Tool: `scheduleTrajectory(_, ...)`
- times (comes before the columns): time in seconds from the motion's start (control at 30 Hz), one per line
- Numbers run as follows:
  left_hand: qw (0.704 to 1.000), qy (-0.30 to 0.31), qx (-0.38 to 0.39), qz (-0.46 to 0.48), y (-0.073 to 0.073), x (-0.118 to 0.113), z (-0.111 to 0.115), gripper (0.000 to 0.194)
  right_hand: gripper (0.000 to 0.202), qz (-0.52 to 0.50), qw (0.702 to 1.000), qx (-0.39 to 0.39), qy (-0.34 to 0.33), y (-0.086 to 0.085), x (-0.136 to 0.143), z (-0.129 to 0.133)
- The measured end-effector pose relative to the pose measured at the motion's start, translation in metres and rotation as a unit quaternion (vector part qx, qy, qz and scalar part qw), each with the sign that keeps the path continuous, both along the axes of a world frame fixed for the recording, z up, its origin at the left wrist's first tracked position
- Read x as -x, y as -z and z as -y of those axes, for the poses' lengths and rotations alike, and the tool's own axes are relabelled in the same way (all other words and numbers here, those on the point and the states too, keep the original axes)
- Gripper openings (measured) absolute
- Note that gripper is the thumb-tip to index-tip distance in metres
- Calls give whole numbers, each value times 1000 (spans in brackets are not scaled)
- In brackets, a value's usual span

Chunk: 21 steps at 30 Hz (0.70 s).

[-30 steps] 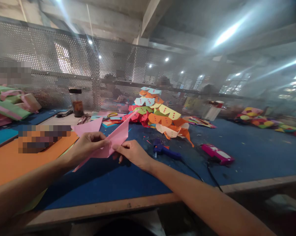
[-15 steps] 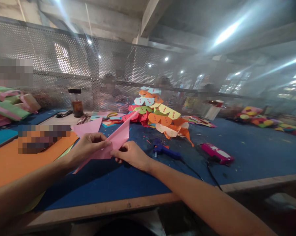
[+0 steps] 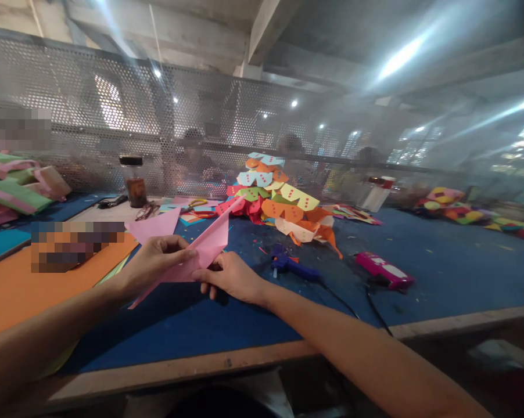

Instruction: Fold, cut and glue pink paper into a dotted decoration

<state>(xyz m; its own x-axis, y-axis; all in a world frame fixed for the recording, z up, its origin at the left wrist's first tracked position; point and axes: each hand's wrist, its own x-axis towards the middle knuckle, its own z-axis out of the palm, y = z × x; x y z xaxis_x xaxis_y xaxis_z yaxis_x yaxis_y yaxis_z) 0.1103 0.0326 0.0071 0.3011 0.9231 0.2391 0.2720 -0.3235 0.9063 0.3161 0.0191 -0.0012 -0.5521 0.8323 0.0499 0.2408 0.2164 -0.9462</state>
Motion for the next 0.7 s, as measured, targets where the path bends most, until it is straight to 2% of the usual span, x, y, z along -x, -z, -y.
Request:
scheduleTrajectory(0.47,1000,0,-19,-1,0,1,-1,30,53,-13,1000,-14,8,-6,2,3)
scheduleTrajectory(0.7,1000,2,-17,3,-2,0,-1,31,56,-28,1000,-9,7,-4,1,2)
